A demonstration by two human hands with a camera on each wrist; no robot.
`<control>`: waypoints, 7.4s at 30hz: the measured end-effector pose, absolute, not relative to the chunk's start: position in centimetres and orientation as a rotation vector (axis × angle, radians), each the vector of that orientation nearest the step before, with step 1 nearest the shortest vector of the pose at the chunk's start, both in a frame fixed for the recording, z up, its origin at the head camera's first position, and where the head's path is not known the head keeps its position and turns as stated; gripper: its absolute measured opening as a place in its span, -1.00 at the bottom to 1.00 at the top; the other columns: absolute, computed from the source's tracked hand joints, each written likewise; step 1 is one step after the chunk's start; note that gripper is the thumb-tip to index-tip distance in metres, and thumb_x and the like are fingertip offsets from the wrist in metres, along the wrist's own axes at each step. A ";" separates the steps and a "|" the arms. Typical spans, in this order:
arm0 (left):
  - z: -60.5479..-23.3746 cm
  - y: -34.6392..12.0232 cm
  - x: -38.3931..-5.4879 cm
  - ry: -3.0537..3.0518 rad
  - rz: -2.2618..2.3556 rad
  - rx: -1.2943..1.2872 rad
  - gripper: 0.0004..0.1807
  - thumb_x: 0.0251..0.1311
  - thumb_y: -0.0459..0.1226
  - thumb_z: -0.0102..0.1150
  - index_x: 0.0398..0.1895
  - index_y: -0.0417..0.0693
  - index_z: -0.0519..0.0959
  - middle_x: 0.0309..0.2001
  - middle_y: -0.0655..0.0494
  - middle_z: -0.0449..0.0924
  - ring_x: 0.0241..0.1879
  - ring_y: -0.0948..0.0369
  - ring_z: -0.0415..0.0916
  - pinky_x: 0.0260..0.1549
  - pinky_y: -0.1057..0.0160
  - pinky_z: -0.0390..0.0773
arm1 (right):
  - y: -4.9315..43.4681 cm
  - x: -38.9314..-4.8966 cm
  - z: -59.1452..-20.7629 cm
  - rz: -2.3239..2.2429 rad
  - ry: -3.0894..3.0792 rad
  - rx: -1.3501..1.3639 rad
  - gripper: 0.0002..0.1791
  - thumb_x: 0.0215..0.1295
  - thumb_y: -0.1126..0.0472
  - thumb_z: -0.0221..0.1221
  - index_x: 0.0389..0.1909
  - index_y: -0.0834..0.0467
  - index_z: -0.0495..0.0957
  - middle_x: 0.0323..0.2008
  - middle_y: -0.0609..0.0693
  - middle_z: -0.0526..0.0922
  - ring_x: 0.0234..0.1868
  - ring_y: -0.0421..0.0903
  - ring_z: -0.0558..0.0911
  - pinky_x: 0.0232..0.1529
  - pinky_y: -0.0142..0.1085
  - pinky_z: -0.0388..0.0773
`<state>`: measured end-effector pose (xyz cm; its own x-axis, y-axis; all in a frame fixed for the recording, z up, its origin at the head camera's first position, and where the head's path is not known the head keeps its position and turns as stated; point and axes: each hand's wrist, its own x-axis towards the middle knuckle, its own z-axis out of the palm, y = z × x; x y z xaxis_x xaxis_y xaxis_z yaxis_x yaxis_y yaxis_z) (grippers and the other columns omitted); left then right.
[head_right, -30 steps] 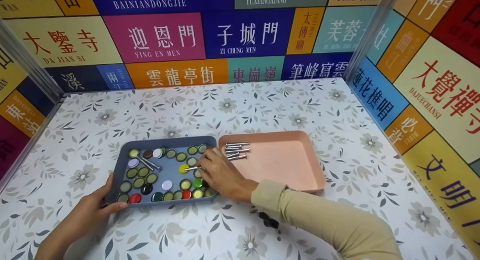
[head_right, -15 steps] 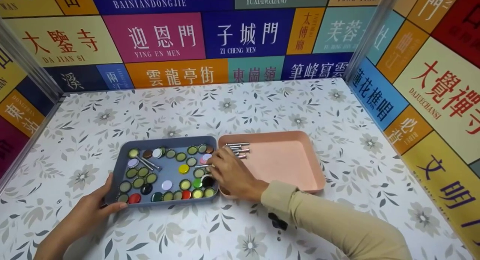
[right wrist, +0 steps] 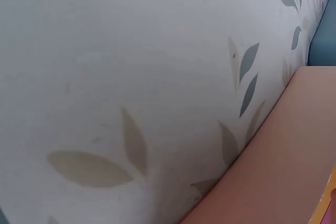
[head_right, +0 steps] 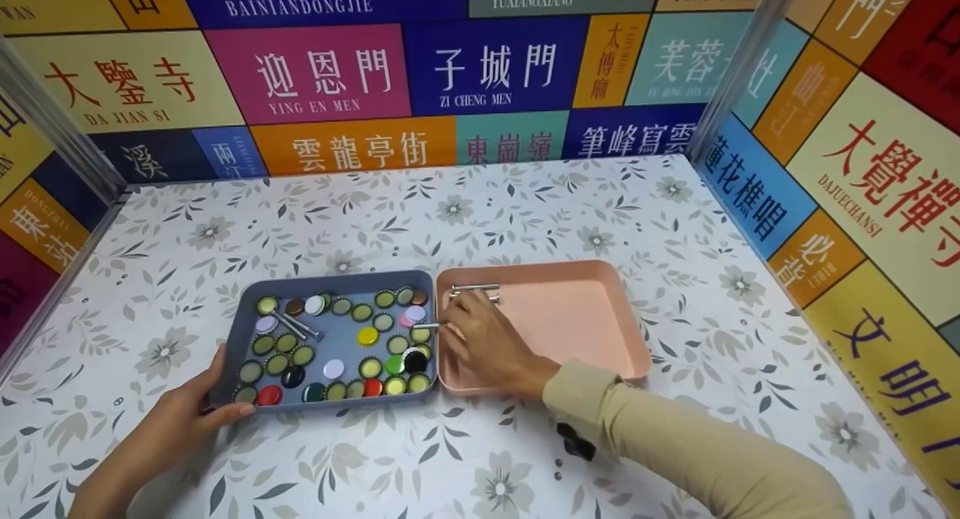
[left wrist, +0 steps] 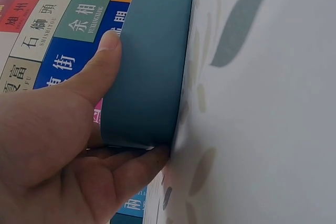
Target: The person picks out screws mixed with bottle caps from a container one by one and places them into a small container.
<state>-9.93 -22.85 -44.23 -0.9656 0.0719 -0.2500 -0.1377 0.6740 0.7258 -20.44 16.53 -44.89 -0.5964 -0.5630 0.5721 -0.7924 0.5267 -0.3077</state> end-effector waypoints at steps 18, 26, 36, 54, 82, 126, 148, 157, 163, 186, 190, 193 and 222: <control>-44.2 -22.8 -10.0 2.635 1.159 -0.067 0.19 0.20 0.08 0.32 0.61 -0.15 -0.26 0.47 -0.32 0.24 0.50 -0.19 0.15 0.52 -0.17 0.06 | 18.1 -20.7 -45.2 0.836 -2.515 0.890 -0.92 0.26 0.39 0.30 -0.26 0.20 0.66 -0.19 0.05 0.61 -0.07 -0.02 0.53 0.01 -0.17 0.56; -44.2 -22.8 -10.0 2.638 1.148 -0.063 0.20 0.20 0.09 0.33 0.60 -0.20 -0.25 0.48 -0.32 0.20 0.51 -0.19 0.13 0.52 -0.17 0.07 | 18.2 -20.5 -45.7 0.883 -2.669 0.713 -0.92 0.24 0.38 0.31 -0.27 0.19 0.65 -0.22 0.02 0.61 -0.09 -0.02 0.52 0.00 -0.13 0.54; -44.3 -22.7 -10.0 2.618 1.143 -0.086 0.21 0.19 0.10 0.33 0.59 -0.24 -0.26 0.50 -0.33 0.17 0.52 -0.19 0.09 0.52 -0.17 0.05 | 18.0 -20.6 -46.1 0.853 -2.763 0.678 -0.93 0.22 0.36 0.33 -0.28 0.22 0.68 -0.24 0.04 0.61 -0.14 -0.03 0.50 -0.05 -0.12 0.53; -44.2 -22.8 -10.1 2.631 1.148 -0.067 0.20 0.19 0.07 0.33 0.60 -0.17 -0.27 0.48 -0.31 0.21 0.50 -0.19 0.15 0.52 -0.17 0.07 | 17.2 -21.2 -45.7 0.751 -2.838 0.685 -0.93 0.23 0.37 0.29 -0.27 0.23 0.69 -0.24 0.08 0.61 -0.16 0.00 0.47 -0.08 -0.12 0.50; -44.0 -22.7 -10.1 2.636 1.146 -0.048 0.20 0.18 0.08 0.33 0.59 -0.22 -0.25 0.50 -0.33 0.14 0.53 -0.20 0.07 0.53 -0.19 0.03 | 16.2 -20.6 -45.3 0.875 -2.683 0.688 -0.89 0.22 0.32 0.34 -0.23 0.20 0.68 -0.19 0.04 0.65 -0.07 -0.01 0.55 0.06 -0.13 0.61; -44.2 -23.0 -9.8 2.644 1.156 -0.038 0.17 0.22 0.05 0.32 0.59 -0.23 -0.25 0.48 -0.33 0.20 0.50 -0.19 0.15 0.52 -0.18 0.10 | 10.9 -18.1 -43.8 0.916 -2.657 1.043 -0.86 0.37 0.31 0.22 -0.10 0.18 0.64 -0.15 -0.05 0.61 -0.07 -0.15 0.54 0.03 -0.29 0.62; -44.3 -22.8 -9.7 2.680 1.135 -0.036 0.17 0.21 0.05 0.32 0.60 -0.24 -0.22 0.50 -0.34 0.16 0.51 -0.18 0.11 0.51 -0.19 0.11 | 7.3 -18.1 -44.0 0.747 -2.689 1.172 -0.58 0.34 0.07 0.29 0.12 0.20 0.59 -0.02 0.03 0.67 0.04 -0.03 0.60 0.11 -0.18 0.62; -44.3 -22.8 -9.8 2.663 1.134 -0.043 0.18 0.20 0.06 0.32 0.59 -0.24 -0.23 0.51 -0.34 0.13 0.52 -0.19 0.09 0.52 -0.19 0.08 | 6.3 -18.1 -44.2 0.741 -2.698 1.161 -0.58 0.32 0.05 0.31 0.10 0.19 0.60 -0.03 0.02 0.65 0.00 -0.06 0.58 0.06 -0.23 0.62; -44.3 -22.8 -9.9 2.670 1.134 -0.041 0.18 0.20 0.06 0.32 0.59 -0.24 -0.23 0.50 -0.34 0.16 0.51 -0.19 0.11 0.52 -0.19 0.10 | 5.8 -18.2 -44.2 0.739 -2.722 1.152 -0.58 0.33 0.04 0.30 0.11 0.18 0.60 -0.03 0.01 0.65 0.00 -0.04 0.57 0.05 -0.19 0.61; -44.4 -22.7 -9.9 2.684 1.151 -0.035 0.17 0.20 0.04 0.34 0.59 -0.26 -0.20 0.47 -0.32 0.23 0.49 -0.17 0.19 0.51 -0.18 0.14 | 2.9 -18.7 -44.7 0.761 -2.719 1.078 -0.57 0.30 0.03 0.33 0.08 0.20 0.61 -0.10 0.03 0.63 -0.06 -0.04 0.56 -0.05 -0.22 0.60; -44.4 -22.7 -9.9 2.681 1.166 -0.033 0.16 0.20 0.02 0.35 0.59 -0.24 -0.20 0.48 -0.31 0.23 0.49 -0.16 0.19 0.51 -0.17 0.13 | 2.7 -18.8 -44.9 0.768 -2.745 1.047 -0.57 0.29 0.03 0.34 0.07 0.19 0.61 -0.07 0.04 0.62 -0.01 -0.03 0.55 0.01 -0.20 0.60; -44.4 -22.8 -9.9 2.683 1.166 -0.032 0.16 0.20 0.01 0.35 0.59 -0.24 -0.21 0.48 -0.31 0.21 0.50 -0.16 0.17 0.51 -0.17 0.11 | 2.4 -18.8 -44.9 0.774 -2.777 1.015 -0.55 0.29 0.02 0.33 0.10 0.18 0.60 -0.05 0.03 0.61 0.01 -0.05 0.54 0.05 -0.22 0.60; -44.4 -22.8 -9.9 2.687 1.174 -0.026 0.15 0.21 0.02 0.34 0.60 -0.24 -0.19 0.47 -0.30 0.26 0.46 -0.16 0.26 0.50 -0.17 0.18 | -0.6 -20.1 -44.4 0.702 -2.783 0.972 -0.58 0.29 0.03 0.34 0.04 0.21 0.65 -0.08 0.02 0.61 -0.03 -0.06 0.55 0.03 -0.25 0.59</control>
<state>-9.91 -22.81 -44.38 -0.9780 0.0674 -0.1974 -0.0991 0.6826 0.7241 -20.15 -0.60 -44.40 -0.7887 -0.5616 0.2502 -0.6131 0.6878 -0.3887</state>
